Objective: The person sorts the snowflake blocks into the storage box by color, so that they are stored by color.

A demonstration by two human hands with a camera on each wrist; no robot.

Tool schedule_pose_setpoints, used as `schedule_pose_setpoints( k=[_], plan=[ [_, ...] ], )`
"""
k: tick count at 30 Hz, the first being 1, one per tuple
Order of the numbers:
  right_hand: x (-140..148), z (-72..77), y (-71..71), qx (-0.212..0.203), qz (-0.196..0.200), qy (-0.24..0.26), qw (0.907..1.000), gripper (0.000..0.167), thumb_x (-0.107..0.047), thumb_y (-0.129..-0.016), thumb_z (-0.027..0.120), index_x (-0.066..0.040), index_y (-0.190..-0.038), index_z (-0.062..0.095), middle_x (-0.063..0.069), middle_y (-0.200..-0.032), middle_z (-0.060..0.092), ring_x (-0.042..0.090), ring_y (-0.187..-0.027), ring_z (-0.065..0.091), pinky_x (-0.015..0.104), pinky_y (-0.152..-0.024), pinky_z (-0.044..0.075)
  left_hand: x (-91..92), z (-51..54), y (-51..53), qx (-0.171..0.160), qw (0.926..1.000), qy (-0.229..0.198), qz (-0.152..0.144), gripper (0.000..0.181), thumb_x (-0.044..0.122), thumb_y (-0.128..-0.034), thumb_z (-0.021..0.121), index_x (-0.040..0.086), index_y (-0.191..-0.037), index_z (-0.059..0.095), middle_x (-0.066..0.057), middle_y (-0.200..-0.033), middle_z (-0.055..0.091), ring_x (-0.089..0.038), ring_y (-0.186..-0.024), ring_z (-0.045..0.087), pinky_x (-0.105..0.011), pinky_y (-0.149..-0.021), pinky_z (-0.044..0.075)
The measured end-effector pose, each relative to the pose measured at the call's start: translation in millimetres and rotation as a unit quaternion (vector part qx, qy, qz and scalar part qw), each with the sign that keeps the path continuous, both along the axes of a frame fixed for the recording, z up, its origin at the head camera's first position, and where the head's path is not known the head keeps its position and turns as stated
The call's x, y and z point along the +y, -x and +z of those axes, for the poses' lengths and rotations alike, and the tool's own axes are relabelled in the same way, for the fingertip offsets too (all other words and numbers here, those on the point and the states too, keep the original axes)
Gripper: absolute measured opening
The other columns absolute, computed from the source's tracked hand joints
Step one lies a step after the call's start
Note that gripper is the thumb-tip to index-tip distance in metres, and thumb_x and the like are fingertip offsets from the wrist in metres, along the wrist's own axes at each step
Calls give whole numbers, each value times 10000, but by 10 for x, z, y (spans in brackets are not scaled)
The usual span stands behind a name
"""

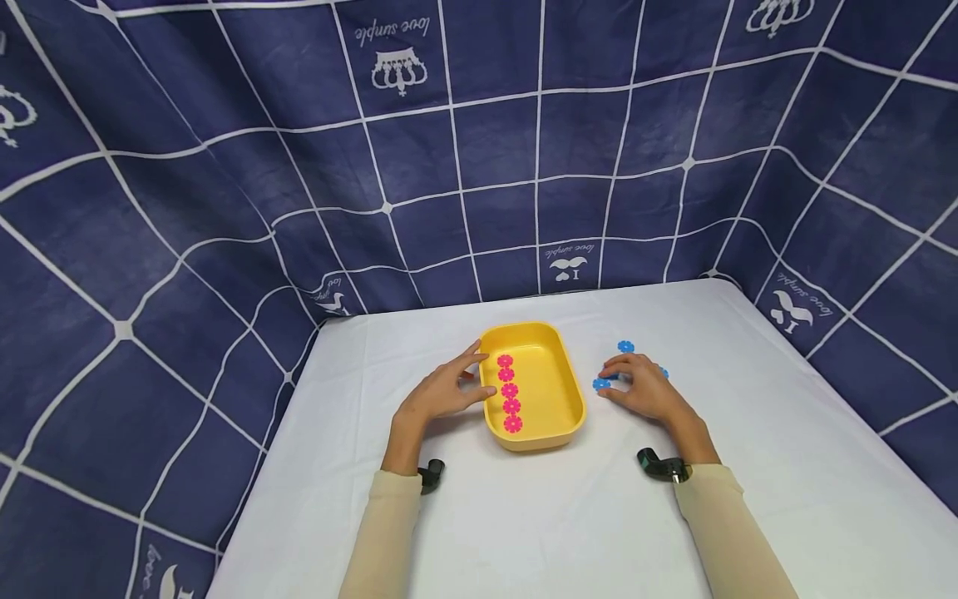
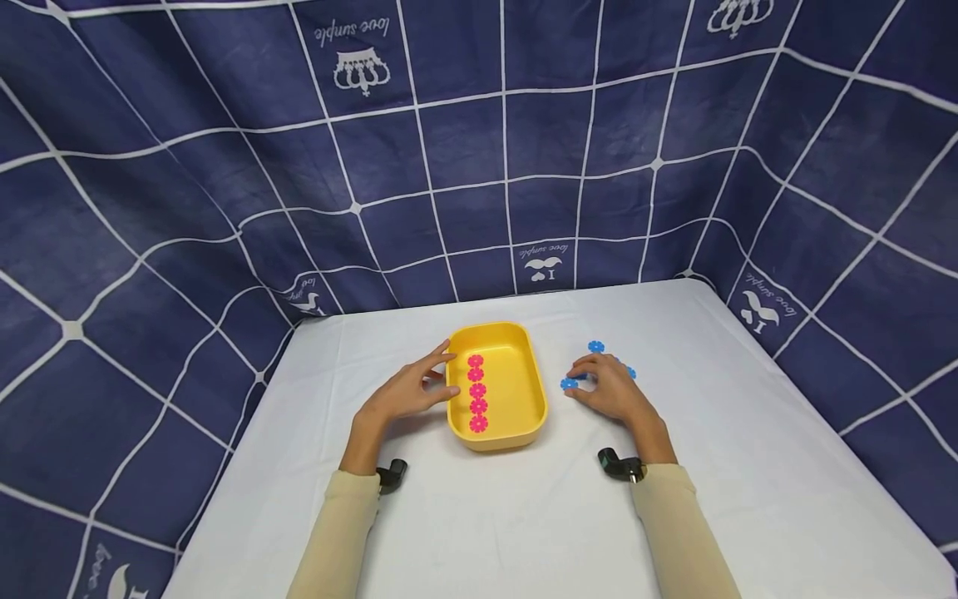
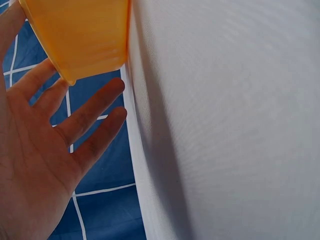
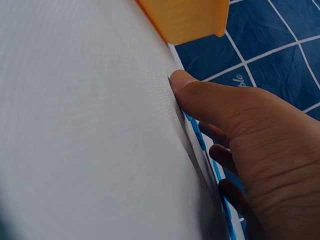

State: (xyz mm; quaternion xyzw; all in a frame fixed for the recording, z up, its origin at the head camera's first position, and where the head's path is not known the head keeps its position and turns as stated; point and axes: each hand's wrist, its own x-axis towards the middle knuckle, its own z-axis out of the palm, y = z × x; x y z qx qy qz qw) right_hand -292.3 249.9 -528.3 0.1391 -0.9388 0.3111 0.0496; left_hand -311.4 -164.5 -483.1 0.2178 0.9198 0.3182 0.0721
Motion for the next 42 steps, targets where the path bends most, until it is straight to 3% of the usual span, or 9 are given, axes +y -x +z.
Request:
schedule_pose_setpoints(
  k=[11, 18, 22, 32, 38, 42],
  plan=[
    [-36, 8, 1, 57, 7, -142, 9999, 277, -317, -934, 866, -123, -1126, 821, 118, -1352, 689, 417, -1380, 533, 700, -1217, 275, -1, 14, -16, 24, 10000, -9, 32, 833, 654, -924, 739, 263, -1622, 509, 198, -1762, 250, -197, -1283, 655, -531, -1098, 512],
    [-102, -43, -65, 158, 29, -39, 9999, 270, -333, -930, 873, -131, -1104, 827, 87, -1312, 709, 406, -1336, 570, 661, -1182, 363, -28, -16, -72, 18, 10000, 48, 79, 815, 638, -932, 737, 252, -1616, 518, 182, -1756, 281, -195, -1278, 652, -536, -1095, 508],
    [-108, -54, -96, 335, 63, -12, 9994, 300, -342, -936, 866, -102, -1111, 826, 101, -1306, 714, 433, -1348, 561, 674, -1174, 352, -22, -31, -87, 96, 9999, 51, -3, 808, 636, -939, 735, 232, -1609, 528, 154, -1760, 288, -183, -1250, 657, -529, -1075, 515],
    [-121, 182, -6, 783, 91, 84, 9969, 333, -287, -928, 872, -37, -1139, 809, 138, -1274, 723, 428, -1306, 578, 628, -1118, 380, 37, -1, -51, 129, 9995, 143, 251, 787, 647, -931, 728, 309, -1610, 519, 159, -1715, 387, -190, -1276, 655, -548, -1098, 509],
    [-94, 385, 36, 569, 6, 116, 9983, 353, -260, -937, 865, -16, -1182, 794, 177, -1327, 695, 443, -1339, 546, 656, -1159, 345, 40, -10, -50, 72, 9997, 105, 207, 766, 634, -935, 733, 324, -1604, 524, 188, -1723, 354, -175, -1274, 655, -531, -1088, 519],
    [-90, 550, 76, 441, -97, 60, 9990, 436, -342, -962, 837, -21, -1249, 766, 197, -1385, 662, 461, -1377, 505, 692, -1175, 328, 45, 2, -44, 116, 9996, 138, 215, 785, 649, -929, 731, 313, -1607, 523, 182, -1731, 342, -178, -1271, 652, -516, -1086, 521]
  ],
)
